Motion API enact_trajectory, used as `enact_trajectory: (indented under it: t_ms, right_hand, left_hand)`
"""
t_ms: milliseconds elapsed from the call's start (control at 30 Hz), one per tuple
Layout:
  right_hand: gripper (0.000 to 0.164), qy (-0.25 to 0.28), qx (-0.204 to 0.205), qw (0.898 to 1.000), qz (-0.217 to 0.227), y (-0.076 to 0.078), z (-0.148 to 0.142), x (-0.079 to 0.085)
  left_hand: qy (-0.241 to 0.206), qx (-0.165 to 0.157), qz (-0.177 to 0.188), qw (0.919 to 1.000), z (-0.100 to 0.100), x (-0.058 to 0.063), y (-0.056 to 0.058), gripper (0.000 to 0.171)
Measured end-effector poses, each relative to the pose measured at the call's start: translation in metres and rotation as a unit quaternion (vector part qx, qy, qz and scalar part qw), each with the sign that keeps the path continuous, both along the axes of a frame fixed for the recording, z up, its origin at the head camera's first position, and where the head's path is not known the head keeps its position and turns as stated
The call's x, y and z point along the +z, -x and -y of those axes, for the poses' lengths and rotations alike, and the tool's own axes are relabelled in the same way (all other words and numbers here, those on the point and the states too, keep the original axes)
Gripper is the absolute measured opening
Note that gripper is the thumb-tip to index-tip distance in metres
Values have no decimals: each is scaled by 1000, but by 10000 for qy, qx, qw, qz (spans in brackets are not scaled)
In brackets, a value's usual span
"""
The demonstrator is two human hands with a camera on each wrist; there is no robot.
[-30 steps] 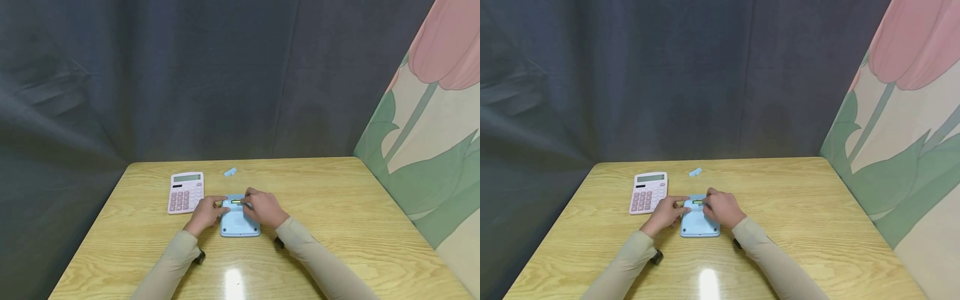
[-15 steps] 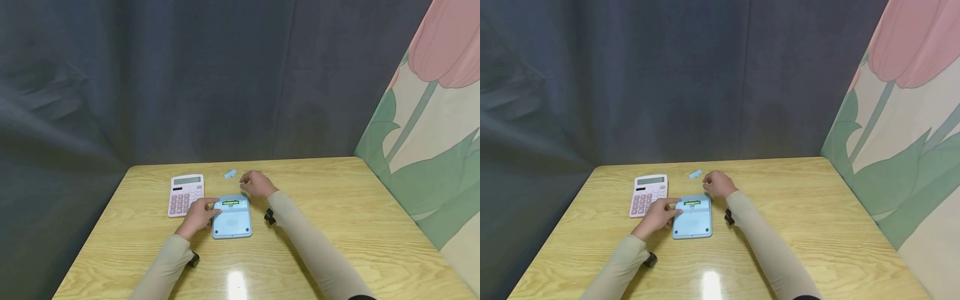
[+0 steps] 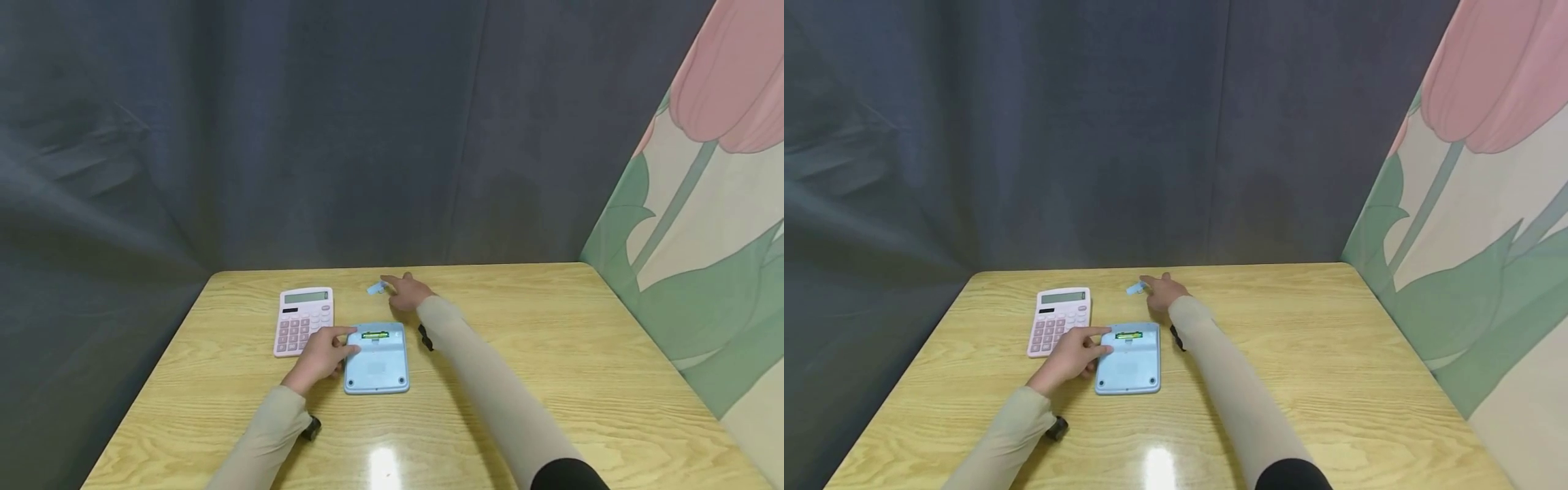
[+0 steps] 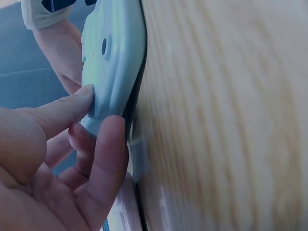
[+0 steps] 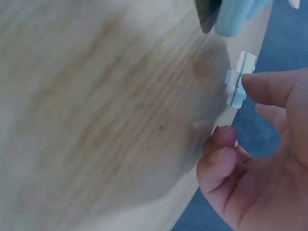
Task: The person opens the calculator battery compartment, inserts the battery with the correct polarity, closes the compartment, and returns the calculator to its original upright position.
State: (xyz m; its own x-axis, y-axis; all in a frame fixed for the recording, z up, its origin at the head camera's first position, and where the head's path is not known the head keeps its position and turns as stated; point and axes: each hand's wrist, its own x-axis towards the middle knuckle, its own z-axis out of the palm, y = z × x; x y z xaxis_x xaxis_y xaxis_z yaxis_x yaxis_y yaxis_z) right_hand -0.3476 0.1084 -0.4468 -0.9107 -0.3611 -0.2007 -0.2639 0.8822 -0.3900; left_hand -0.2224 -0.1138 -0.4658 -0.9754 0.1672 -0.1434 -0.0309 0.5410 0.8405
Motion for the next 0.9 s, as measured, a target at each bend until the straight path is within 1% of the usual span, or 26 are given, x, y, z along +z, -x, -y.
enact_trajectory:
  t_ms: [167,300,400,467,667,800,900]
  right_hand:
    - [61,-579,0,9983,58,2,7,2]
    - [53,-748,7,9972,5,7,9,-2]
    - [48,-733,16,9973,-100,10,8,-6]
    - [44,-705,49,9972,-264,11,8,-8]
    - [34,-373,74,9965,-741,9,4,-11]
    - [28,-249,42,9945,-1015,9,-1,-14]
    - [21,-263,39,9909,-1321,7,-6,-15]
  left_hand:
    - [13,-40,-61,10000,0,0,1,43]
    - [25,-20,-85,10000,0,-1,2,43]
    - [45,-29,-129,9999,0,-1,3,43]
    - [70,-70,-176,9998,-1,-2,4,43]
    - [139,-74,-185,9997,0,-2,4,43]
    - [158,-36,-164,9997,1,-1,4,43]
    - [153,0,-151,9998,1,0,3,43]
